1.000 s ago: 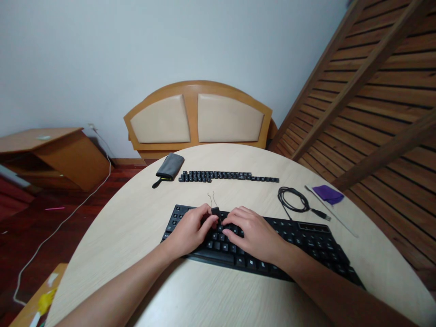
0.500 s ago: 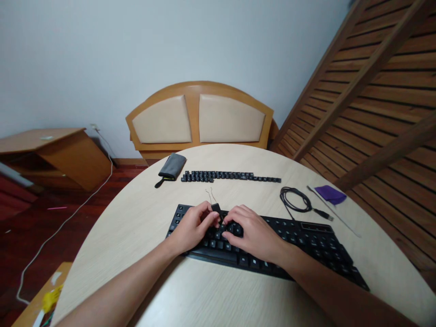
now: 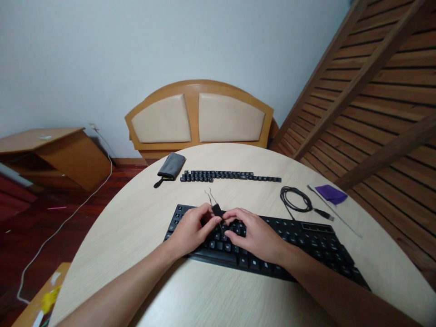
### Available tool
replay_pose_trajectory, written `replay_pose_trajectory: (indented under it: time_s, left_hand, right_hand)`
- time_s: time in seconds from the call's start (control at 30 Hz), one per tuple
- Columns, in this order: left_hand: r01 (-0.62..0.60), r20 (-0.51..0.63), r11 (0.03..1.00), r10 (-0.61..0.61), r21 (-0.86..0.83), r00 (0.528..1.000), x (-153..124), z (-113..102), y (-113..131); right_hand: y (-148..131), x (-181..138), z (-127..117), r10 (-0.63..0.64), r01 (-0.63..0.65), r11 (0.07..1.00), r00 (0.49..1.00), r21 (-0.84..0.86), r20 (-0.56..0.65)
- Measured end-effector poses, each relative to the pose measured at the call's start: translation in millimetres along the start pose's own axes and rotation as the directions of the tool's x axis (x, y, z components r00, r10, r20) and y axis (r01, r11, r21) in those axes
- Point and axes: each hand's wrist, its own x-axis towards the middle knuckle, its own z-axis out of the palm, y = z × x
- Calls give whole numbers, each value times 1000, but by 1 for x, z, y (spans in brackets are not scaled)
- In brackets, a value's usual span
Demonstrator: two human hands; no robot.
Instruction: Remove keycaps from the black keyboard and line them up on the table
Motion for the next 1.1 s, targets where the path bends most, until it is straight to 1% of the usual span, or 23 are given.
replay_pose_trajectory:
  time_s: [0.17, 0.33, 0.4, 0.57, 0.67, 0.8, 0.9, 1.0, 1.1]
  left_hand:
    - [2, -14, 999, -1, 43, 1000, -1, 1, -1]
    - [-13, -18, 997, 15, 77, 1000, -2, 1, -2]
    - [-1, -13, 999, 2, 39, 1000, -2, 1, -2]
    - [53, 6, 984, -53, -170, 999, -1, 2, -3]
    - [59, 2, 977, -60, -203, 998, 0, 2, -3]
    - [70, 9, 984, -70, -163, 998, -1, 1, -3]
    - [38, 10, 993, -37, -115, 999, -2, 0, -2]
    - [-11, 26, 1000, 12, -16, 1000, -3, -1, -2]
    - [-30, 35, 997, 27, 66, 999, -4, -1, -2]
  right_hand:
    - [1, 0, 0, 9, -7, 999, 999, 43, -34]
    - [4, 1, 0, 18, -17, 1000, 997, 15, -69]
    - [5, 1, 1, 12, -11, 1000, 997, 14, -78]
    - [5, 0, 0, -14, 18, 998, 998, 63, -54]
    - [4, 0, -1, -22, 25, 997, 999, 68, -38]
    - [3, 0, -2, -42, 43, 998, 998, 35, -39]
    - [3, -1, -2, -50, 51, 999, 998, 18, -37]
    - [4, -1, -2, -44, 44, 999, 998, -4, -35]
    - [4, -1, -2, -58, 57, 998, 998, -17, -29]
